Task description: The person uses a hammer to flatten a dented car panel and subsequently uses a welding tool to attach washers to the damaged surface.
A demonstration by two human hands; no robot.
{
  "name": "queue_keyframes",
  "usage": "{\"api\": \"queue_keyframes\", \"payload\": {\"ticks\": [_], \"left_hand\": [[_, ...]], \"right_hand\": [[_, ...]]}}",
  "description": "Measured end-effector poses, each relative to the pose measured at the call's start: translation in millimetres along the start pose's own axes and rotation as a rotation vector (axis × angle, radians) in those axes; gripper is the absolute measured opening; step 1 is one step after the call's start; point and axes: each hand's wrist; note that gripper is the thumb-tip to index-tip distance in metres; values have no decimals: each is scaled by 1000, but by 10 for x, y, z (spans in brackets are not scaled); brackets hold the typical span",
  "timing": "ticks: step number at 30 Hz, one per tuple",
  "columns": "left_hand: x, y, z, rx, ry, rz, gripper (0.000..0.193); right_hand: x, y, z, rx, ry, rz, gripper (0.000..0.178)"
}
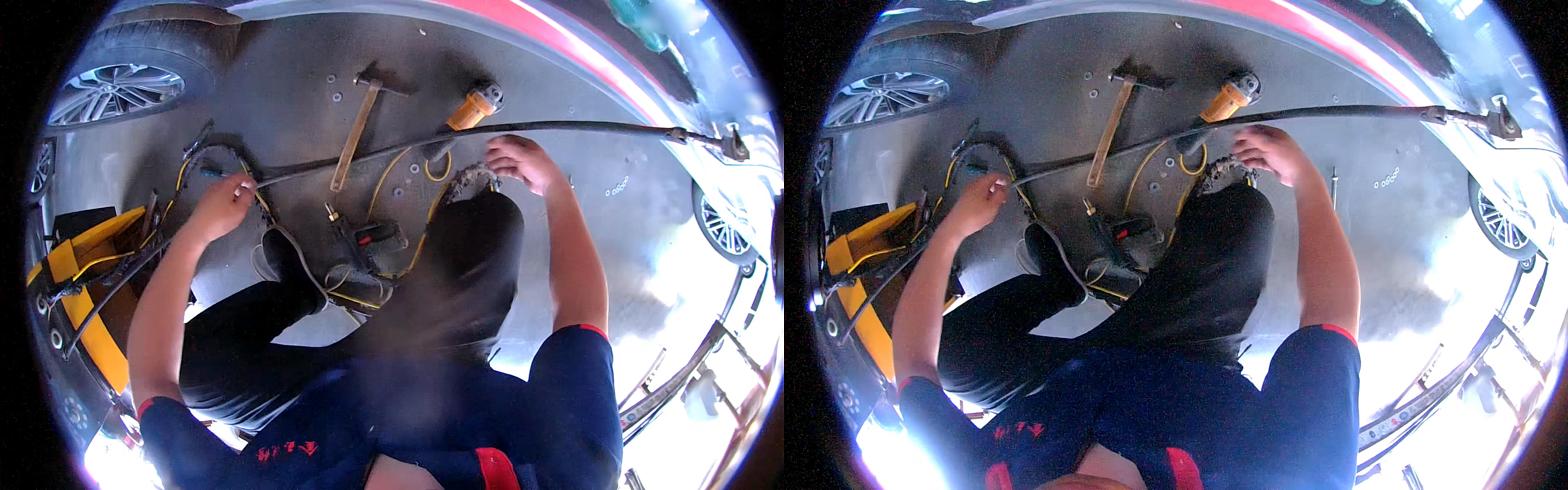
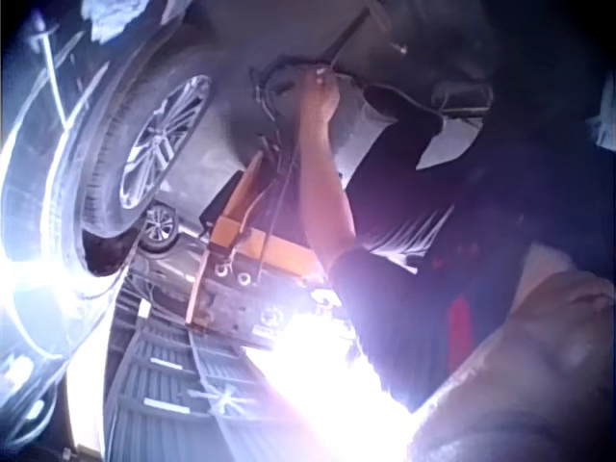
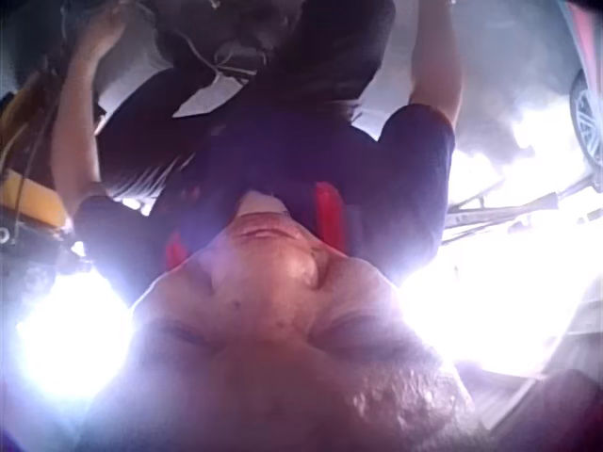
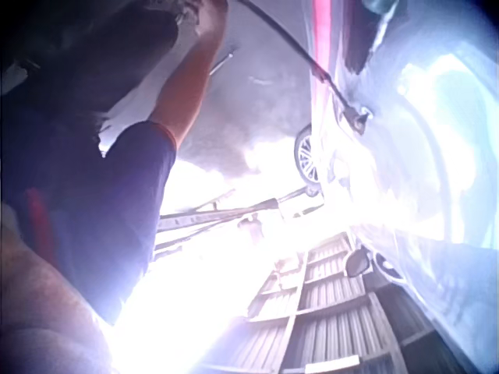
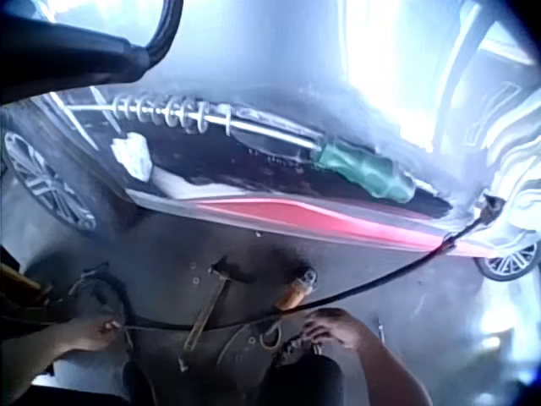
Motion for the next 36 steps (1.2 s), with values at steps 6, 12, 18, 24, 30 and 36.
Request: {"api": "queue_keyframes", "payload": {"ticks": [6,12,18,24,30,36], "left_hand": [[-1299,-27,-24,-41,-350,278,31],[-1181,609,-546,-131,-466,210,25],[-905,212,-185,26,-348,441,28],[-648,364,104,-5,-163,339,28],[-858,784,-423,-122,-193,210,29],[-865,485,-1067,-46,-226,143,27]], "right_hand": [[1169,1944,-113,-307,1024,-833,62],[1380,2462,-743,-629,1185,-651,88],[1323,2561,-696,-491,1300,-729,67],[324,2709,-75,107,623,-588,25],[-499,2801,448,204,748,-621,25],[-215,2087,514,274,1030,-573,32]]}}
Point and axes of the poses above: each hand's wrist, its own z-axis towards the middle knuckle, its own x-axis out of the back of the hand, y = z × x, and after that the axes turned 1 degree about -x, right-handed
